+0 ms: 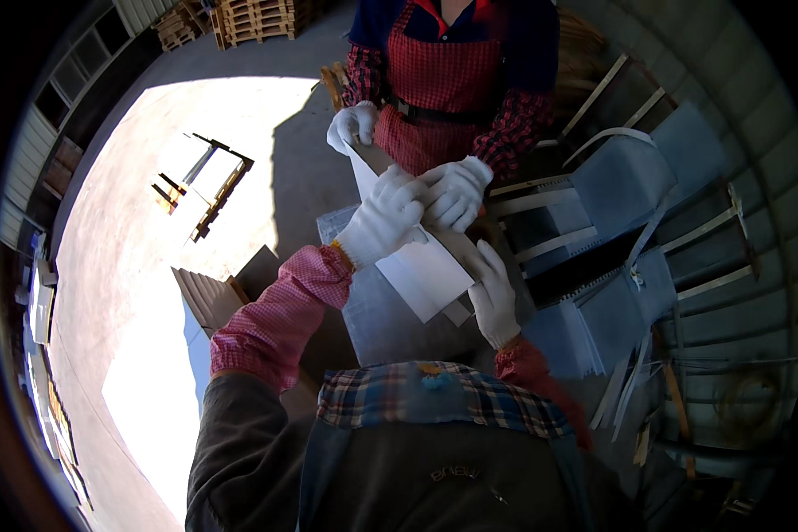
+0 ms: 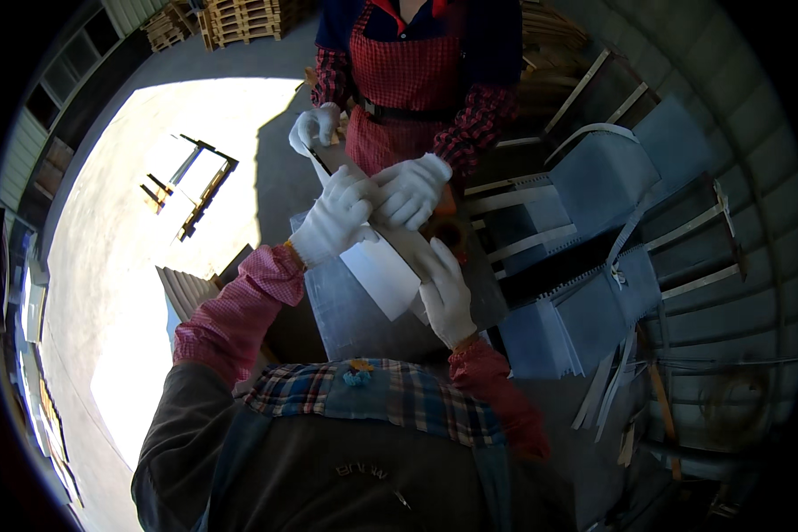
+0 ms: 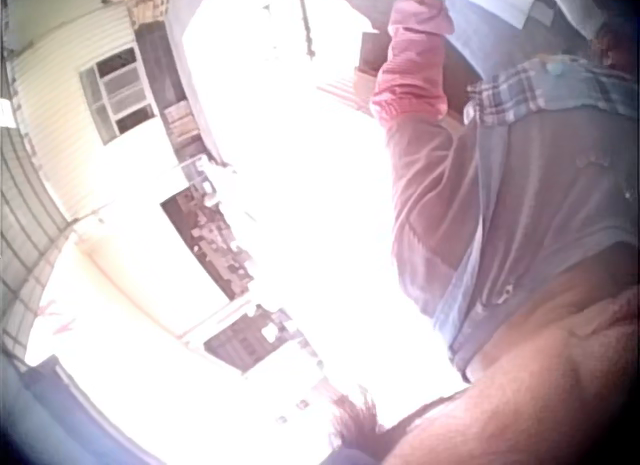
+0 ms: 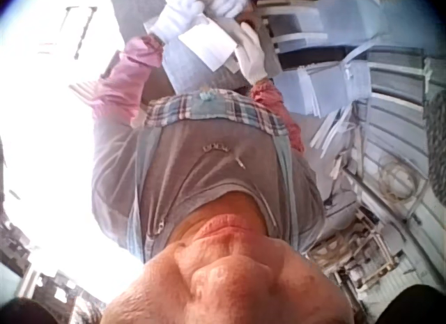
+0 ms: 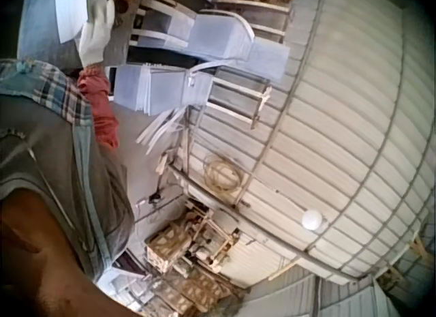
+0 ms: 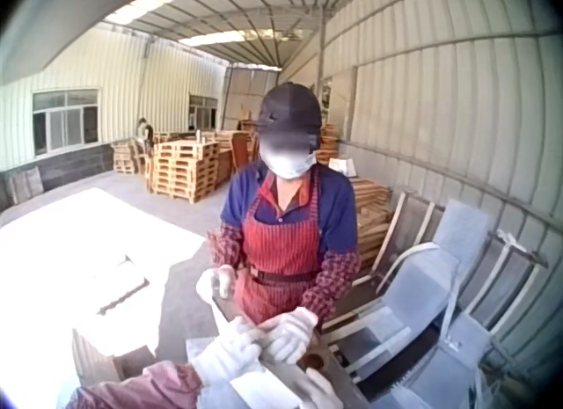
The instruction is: The person wraps flat gray boards in plastic film and places them into cardboard boxes. They also handle white foam sheets, folding and stacking them on a wooden pallet. The task is performed with gloves in an outdoor warehouse area.
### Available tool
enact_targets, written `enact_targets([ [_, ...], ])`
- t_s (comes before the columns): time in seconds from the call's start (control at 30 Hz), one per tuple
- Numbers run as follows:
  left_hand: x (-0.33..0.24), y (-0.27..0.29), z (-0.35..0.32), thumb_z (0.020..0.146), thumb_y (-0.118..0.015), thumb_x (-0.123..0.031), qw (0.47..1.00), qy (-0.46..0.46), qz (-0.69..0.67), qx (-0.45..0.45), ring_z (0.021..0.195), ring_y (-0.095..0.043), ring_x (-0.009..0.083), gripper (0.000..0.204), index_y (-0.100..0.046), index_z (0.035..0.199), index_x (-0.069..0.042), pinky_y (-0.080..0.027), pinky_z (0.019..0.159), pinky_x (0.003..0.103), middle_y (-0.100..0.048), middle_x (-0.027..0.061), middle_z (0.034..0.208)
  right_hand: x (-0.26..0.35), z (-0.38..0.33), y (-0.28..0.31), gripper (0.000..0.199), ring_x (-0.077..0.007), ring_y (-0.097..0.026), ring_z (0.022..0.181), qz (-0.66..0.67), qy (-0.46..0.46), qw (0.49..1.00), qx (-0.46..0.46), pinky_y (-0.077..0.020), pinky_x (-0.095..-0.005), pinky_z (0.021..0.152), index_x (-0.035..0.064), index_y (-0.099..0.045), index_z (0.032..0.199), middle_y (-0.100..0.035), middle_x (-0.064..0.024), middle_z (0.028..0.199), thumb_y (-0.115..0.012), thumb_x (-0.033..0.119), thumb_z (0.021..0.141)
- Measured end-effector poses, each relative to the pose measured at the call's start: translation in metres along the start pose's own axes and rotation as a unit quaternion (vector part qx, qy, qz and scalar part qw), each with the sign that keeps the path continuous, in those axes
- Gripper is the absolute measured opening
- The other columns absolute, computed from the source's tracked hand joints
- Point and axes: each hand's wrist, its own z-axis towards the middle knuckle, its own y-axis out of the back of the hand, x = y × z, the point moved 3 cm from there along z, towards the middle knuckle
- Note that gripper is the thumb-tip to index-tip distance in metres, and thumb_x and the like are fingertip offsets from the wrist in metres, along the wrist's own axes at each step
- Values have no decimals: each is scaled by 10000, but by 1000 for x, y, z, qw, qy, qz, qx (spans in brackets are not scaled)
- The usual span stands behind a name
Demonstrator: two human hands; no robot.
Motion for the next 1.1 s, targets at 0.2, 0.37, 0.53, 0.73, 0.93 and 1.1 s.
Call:
enact_targets([
  [0.2,8,3,4,745,-757,-291,997,-14,-46,52,1090,-594,320,326,-595,946,-91,-385,1095,511,-620,105,1082,32,13,21,532,-381,-455,1414,-51,-22,992,113,-375,-417,1152,-25,-599,1367,-445,-241,1551,-681,268,930],
  [0.37,5,-5,17,893,-607,-426,996,16,-38,73,1129,-594,327,391,-625,1063,-74,-336,1148,523,-642,121,1118,14,9,7,540,-304,-543,1318,48,-98,994,-22,-444,-380,1073,-24,-530,1424,-539,-215,1468,-658,279,996],
  [0.53,19,-43,16,937,-626,-484,989,88,-110,52,1069,-630,393,512,-588,1174,-32,-341,1170,564,-660,177,1091,18,18,-9,549,-240,-604,1217,194,-190,954,-127,-477,-331,1025,-47,-361,1525,-595,-223,1389,-560,167,1061],
  [0.73,11,-49,21,889,-708,-368,977,176,-116,21,962,-670,357,511,-552,1250,-41,-415,1109,516,-692,155,988,0,17,-8,382,-310,-619,1222,11,-115,987,-115,-489,-368,1021,13,-546,1408,-627,-207,1359,-564,127,1043],
  [0.93,14,-53,23,893,-698,-390,979,165,-83,82,885,-667,319,430,-620,1150,-56,-455,977,424,-697,130,841,28,31,-5,428,-392,-640,1099,-230,-5,972,-42,-539,-451,911,60,-627,1326,-636,-194,1274,-689,241,942],
  [1.1,17,-54,26,857,-725,-403,978,170,-91,82,902,-620,358,426,-657,1100,-60,-488,881,458,-679,150,841,41,37,-17,544,-406,-631,1030,-321,-29,947,-7,-539,-490,871,139,-614,1369,-611,-179,1255,-738,358,887],
])
